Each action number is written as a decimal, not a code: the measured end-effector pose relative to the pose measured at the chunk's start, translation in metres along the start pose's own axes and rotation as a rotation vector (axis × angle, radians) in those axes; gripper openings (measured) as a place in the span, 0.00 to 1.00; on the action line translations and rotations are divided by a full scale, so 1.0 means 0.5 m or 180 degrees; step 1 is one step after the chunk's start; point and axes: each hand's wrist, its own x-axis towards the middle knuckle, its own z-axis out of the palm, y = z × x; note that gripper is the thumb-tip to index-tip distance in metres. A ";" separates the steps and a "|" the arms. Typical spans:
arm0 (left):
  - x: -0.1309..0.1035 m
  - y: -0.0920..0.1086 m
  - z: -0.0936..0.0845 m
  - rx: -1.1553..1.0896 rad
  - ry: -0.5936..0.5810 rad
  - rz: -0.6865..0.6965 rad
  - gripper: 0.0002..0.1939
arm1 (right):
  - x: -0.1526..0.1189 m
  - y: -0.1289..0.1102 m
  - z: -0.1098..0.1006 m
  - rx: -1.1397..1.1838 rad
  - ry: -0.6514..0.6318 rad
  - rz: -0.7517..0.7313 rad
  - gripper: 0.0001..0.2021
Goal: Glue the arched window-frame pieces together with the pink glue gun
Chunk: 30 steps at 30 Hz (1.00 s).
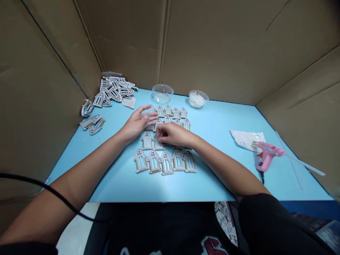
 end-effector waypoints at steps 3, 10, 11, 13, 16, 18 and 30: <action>0.001 0.003 -0.005 0.0277 0.0027 0.0000 0.21 | 0.001 -0.002 0.008 -0.0199 0.0026 -0.0091 0.10; -0.005 0.019 -0.007 0.0855 -0.0063 0.0041 0.20 | 0.001 0.000 0.002 -0.0566 0.0478 -0.0259 0.17; -0.006 0.021 -0.006 0.0943 -0.0102 0.0070 0.21 | 0.000 0.002 -0.007 -0.0485 0.0514 -0.0235 0.16; -0.009 0.023 -0.003 0.1115 -0.0180 0.0143 0.22 | -0.002 0.005 -0.024 -0.0198 0.0779 -0.0126 0.14; -0.013 0.022 0.003 0.1329 -0.0336 0.0228 0.22 | -0.004 0.007 -0.044 0.0211 0.1259 -0.0206 0.13; -0.015 0.022 0.006 0.1420 -0.0448 0.0256 0.22 | -0.005 0.006 -0.048 0.0254 0.1233 -0.0436 0.08; -0.018 0.020 0.003 0.1571 -0.0458 0.0534 0.19 | -0.052 0.005 -0.027 -0.0704 0.0601 -0.0060 0.13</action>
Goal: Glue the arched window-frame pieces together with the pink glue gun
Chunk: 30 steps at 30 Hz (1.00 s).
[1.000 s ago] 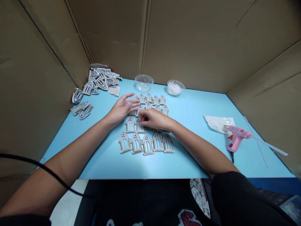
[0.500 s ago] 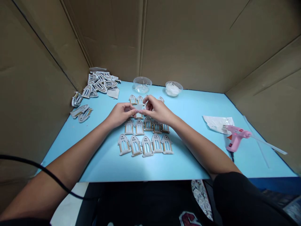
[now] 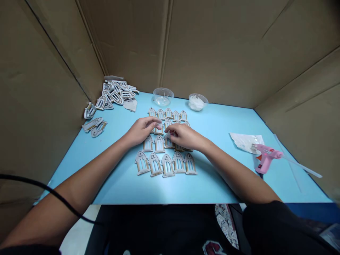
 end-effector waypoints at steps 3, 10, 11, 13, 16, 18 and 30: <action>0.000 -0.010 0.005 0.0005 0.0054 -0.0073 0.21 | -0.022 0.008 -0.006 0.0166 -0.0101 0.0141 0.13; 0.001 -0.015 0.009 0.0068 0.0030 -0.0156 0.20 | -0.030 0.029 -0.004 0.0635 0.0082 0.0140 0.07; 0.002 -0.014 0.009 0.0075 0.0023 -0.0164 0.21 | -0.028 0.031 -0.003 0.0672 0.0072 0.0099 0.09; 0.002 -0.013 0.009 0.0078 0.0011 -0.0182 0.22 | -0.025 0.035 -0.002 0.0663 0.0030 -0.0007 0.12; 0.003 -0.013 0.010 0.0075 -0.0019 -0.0215 0.24 | -0.021 0.039 0.000 0.0680 -0.0003 -0.0084 0.13; 0.003 -0.014 0.010 0.0075 -0.0037 -0.0228 0.24 | -0.017 0.043 0.003 0.0855 0.0017 -0.0016 0.10; 0.003 -0.013 0.011 0.0128 -0.0088 -0.0262 0.21 | -0.008 0.058 0.037 0.0965 0.0183 0.0258 0.05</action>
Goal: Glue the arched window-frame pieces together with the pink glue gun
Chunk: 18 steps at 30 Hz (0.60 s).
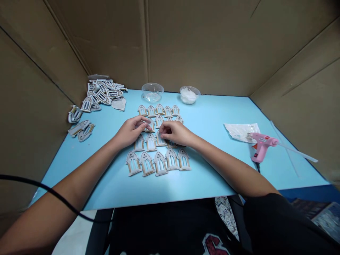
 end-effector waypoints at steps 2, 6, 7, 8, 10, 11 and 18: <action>-0.001 0.002 0.000 0.0009 -0.0001 -0.0008 0.21 | -0.002 -0.001 0.004 -0.0074 0.0001 -0.0016 0.06; -0.004 0.007 0.001 -0.0033 -0.0073 -0.0046 0.19 | -0.007 -0.005 0.009 -0.0344 0.0063 -0.0069 0.07; -0.004 0.007 0.001 -0.0045 -0.0099 -0.0058 0.18 | -0.007 -0.006 0.010 -0.0467 0.0099 -0.0077 0.08; -0.005 0.008 0.002 -0.0053 -0.0120 -0.0069 0.18 | -0.008 -0.007 0.010 -0.0594 0.0112 -0.0088 0.08; -0.005 0.010 0.001 -0.0057 -0.0147 -0.0088 0.16 | -0.008 -0.009 0.007 -0.0799 0.0028 -0.0125 0.06; -0.005 0.010 0.001 -0.0055 -0.0153 -0.0093 0.16 | -0.008 -0.009 0.004 -0.0858 -0.0054 -0.0153 0.04; -0.007 0.016 0.004 -0.0012 -0.0293 -0.0064 0.16 | -0.008 -0.015 -0.021 -0.0698 -0.0053 -0.0302 0.03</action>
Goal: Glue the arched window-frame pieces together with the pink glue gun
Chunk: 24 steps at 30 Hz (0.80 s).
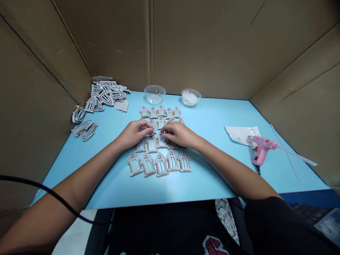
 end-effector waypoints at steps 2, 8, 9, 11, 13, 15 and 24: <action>-0.001 0.002 0.003 0.0036 -0.0079 0.0041 0.17 | 0.002 -0.005 -0.002 0.0472 0.0302 -0.0010 0.07; -0.008 0.011 0.018 0.0141 -0.0193 0.0159 0.15 | 0.000 -0.026 0.001 0.0793 0.0202 -0.0186 0.04; -0.009 0.012 0.020 0.0115 -0.0206 0.0167 0.15 | -0.002 -0.029 -0.002 0.0671 0.0135 -0.0158 0.03; -0.010 0.013 0.023 0.0031 -0.0192 0.0155 0.16 | -0.008 -0.032 -0.015 0.0335 -0.0076 -0.0078 0.07; -0.008 0.012 0.023 -0.0085 -0.0091 0.0112 0.16 | -0.014 -0.033 -0.034 0.0040 -0.0458 0.0003 0.14; -0.004 0.007 0.019 -0.0228 0.0084 0.0057 0.16 | -0.018 -0.030 -0.056 -0.0075 -0.0781 0.0054 0.18; 0.015 -0.017 0.000 -0.0835 0.0598 -0.0108 0.24 | -0.010 -0.007 -0.088 0.0132 -0.0829 0.0353 0.05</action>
